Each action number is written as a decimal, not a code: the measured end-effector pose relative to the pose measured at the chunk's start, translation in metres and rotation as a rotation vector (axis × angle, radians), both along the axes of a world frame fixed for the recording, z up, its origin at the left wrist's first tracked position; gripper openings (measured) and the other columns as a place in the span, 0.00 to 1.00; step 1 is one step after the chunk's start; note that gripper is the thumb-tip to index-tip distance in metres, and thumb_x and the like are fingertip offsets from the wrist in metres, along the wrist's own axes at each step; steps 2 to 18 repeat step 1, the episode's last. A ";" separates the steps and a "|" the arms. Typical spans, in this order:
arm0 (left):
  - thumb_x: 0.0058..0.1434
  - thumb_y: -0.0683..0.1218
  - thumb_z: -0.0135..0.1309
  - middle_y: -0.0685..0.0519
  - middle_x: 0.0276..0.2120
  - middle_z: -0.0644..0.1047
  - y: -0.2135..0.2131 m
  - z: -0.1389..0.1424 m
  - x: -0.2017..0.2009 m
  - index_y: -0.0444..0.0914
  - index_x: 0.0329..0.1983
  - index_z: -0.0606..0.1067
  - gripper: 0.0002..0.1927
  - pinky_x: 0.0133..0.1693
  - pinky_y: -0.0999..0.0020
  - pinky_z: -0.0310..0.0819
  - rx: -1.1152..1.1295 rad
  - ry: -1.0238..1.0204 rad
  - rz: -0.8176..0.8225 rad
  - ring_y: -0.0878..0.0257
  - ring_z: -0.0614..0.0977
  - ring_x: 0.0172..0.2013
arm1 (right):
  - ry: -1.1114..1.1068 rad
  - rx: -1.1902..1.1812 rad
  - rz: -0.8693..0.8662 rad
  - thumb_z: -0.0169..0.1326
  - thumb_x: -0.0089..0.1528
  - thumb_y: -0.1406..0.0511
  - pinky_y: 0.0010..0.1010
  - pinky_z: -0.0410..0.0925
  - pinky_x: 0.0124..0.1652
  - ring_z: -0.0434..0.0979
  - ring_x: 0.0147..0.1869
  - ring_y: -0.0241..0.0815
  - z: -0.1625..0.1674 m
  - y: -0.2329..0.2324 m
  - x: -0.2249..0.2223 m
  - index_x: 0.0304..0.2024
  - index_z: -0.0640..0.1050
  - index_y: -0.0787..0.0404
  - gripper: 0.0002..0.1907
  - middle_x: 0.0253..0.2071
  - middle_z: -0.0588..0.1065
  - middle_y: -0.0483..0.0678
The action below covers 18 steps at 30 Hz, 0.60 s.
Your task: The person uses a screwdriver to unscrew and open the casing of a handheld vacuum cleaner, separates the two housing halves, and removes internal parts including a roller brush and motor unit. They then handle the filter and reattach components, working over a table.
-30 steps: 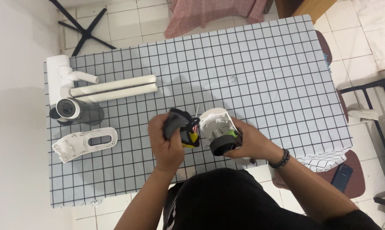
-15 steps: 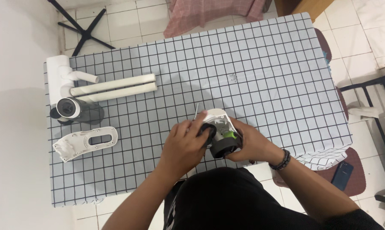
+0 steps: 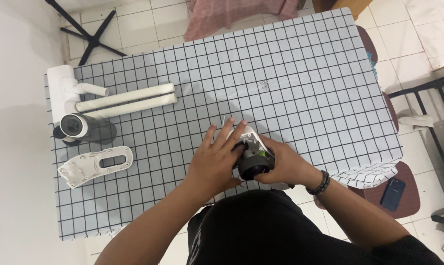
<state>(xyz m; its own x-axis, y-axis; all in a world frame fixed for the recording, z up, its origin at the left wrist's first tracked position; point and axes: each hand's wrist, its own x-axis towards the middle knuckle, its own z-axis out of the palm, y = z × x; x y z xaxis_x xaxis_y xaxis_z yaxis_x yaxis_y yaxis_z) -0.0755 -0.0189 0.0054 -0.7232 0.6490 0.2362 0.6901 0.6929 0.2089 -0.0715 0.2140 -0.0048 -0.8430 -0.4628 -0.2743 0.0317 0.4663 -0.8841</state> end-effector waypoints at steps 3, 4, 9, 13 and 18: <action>0.50 0.50 0.68 0.53 0.75 0.58 0.002 -0.004 0.001 0.44 0.51 0.81 0.24 0.72 0.49 0.51 -0.054 0.145 0.036 0.55 0.56 0.75 | -0.023 0.025 -0.016 0.68 0.44 0.62 0.29 0.75 0.47 0.83 0.47 0.37 0.002 0.000 -0.001 0.65 0.69 0.56 0.45 0.44 0.81 0.44; 0.50 0.50 0.68 0.53 0.75 0.58 0.002 -0.004 0.001 0.44 0.51 0.81 0.24 0.72 0.49 0.51 -0.054 0.145 0.036 0.55 0.56 0.75 | -0.023 0.025 -0.016 0.68 0.44 0.62 0.29 0.75 0.47 0.83 0.47 0.37 0.002 0.000 -0.001 0.65 0.69 0.56 0.45 0.44 0.81 0.44; 0.50 0.50 0.68 0.53 0.75 0.58 0.002 -0.004 0.001 0.44 0.51 0.81 0.24 0.72 0.49 0.51 -0.054 0.145 0.036 0.55 0.56 0.75 | -0.023 0.025 -0.016 0.68 0.44 0.62 0.29 0.75 0.47 0.83 0.47 0.37 0.002 0.000 -0.001 0.65 0.69 0.56 0.45 0.44 0.81 0.44; 0.50 0.50 0.68 0.53 0.75 0.58 0.002 -0.004 0.001 0.44 0.51 0.81 0.24 0.72 0.49 0.51 -0.054 0.145 0.036 0.55 0.56 0.75 | -0.023 0.025 -0.016 0.68 0.44 0.62 0.29 0.75 0.47 0.83 0.47 0.37 0.002 0.000 -0.001 0.65 0.69 0.56 0.45 0.44 0.81 0.44; 0.50 0.50 0.68 0.53 0.75 0.58 0.002 -0.004 0.001 0.44 0.51 0.81 0.24 0.72 0.49 0.51 -0.054 0.145 0.036 0.55 0.56 0.75 | -0.023 0.025 -0.016 0.68 0.44 0.62 0.29 0.75 0.47 0.83 0.47 0.37 0.002 0.000 -0.001 0.65 0.69 0.56 0.45 0.44 0.81 0.44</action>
